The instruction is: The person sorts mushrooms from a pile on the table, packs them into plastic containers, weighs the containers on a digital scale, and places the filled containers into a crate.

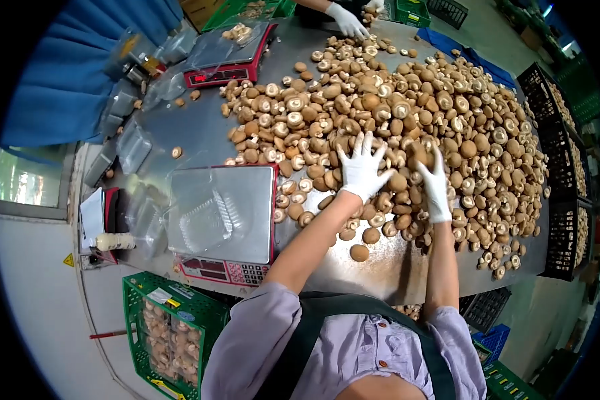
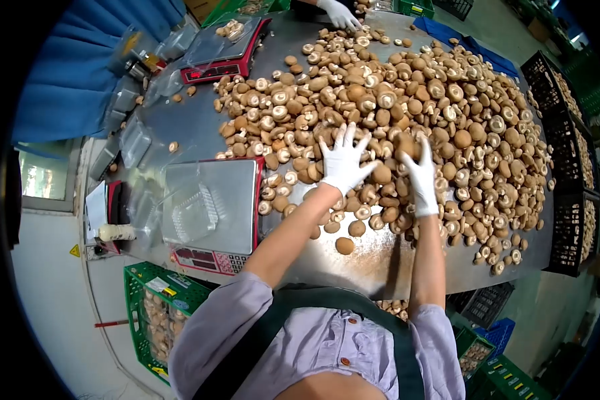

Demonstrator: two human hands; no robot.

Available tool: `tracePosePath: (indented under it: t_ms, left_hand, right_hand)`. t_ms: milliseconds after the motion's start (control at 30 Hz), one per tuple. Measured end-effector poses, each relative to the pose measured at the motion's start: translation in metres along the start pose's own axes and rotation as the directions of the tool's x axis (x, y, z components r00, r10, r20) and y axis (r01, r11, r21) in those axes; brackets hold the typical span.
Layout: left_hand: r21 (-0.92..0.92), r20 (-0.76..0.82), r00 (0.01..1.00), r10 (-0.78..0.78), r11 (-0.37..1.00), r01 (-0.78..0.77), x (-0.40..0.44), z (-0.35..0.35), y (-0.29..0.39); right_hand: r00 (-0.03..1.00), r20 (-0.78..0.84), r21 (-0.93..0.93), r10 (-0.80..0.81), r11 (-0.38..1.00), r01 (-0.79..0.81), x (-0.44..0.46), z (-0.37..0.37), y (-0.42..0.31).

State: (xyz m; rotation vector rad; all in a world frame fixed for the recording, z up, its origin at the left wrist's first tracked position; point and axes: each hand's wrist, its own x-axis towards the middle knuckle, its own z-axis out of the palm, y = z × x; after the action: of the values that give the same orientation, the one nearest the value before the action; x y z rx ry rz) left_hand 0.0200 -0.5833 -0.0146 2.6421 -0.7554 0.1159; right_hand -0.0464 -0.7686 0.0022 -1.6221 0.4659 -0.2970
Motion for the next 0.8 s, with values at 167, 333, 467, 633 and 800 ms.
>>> tracePosePath:
  t_ms: [167, 333, 467, 633, 800]
  left_hand:
    - [0.141, 0.078, 0.984, -0.161, 0.979, 0.148, -0.023, -0.030, -0.037]
    - [0.101, -0.005, 0.972, -0.233, 0.967, 0.233, -0.068, -0.024, -0.047]
    - [0.123, -0.087, 0.981, -0.172, 0.975, 0.182, -0.121, -0.028, -0.054]
    - [-0.083, -0.161, 0.978, -0.132, 0.989, 0.120, -0.184, -0.024, -0.046]
    - [-0.253, -0.096, 0.972, -0.212, 0.950, 0.183, -0.249, 0.005, -0.052]
  right_hand:
    - [0.967, 0.093, -0.425, -0.237, 0.869, 0.254, 0.009, 0.063, 0.021]
    - [0.871, 0.222, -0.469, -0.438, 0.735, 0.490, -0.026, 0.087, 0.013]
    - [0.844, 0.326, -0.499, -0.426, 0.680, 0.537, -0.063, 0.103, -0.002]
    - [0.831, 0.400, -0.545, -0.386, 0.629, 0.555, -0.104, 0.110, -0.001]
    - [0.817, 0.502, -0.537, -0.283, 0.638, 0.552, -0.155, 0.119, 0.000]
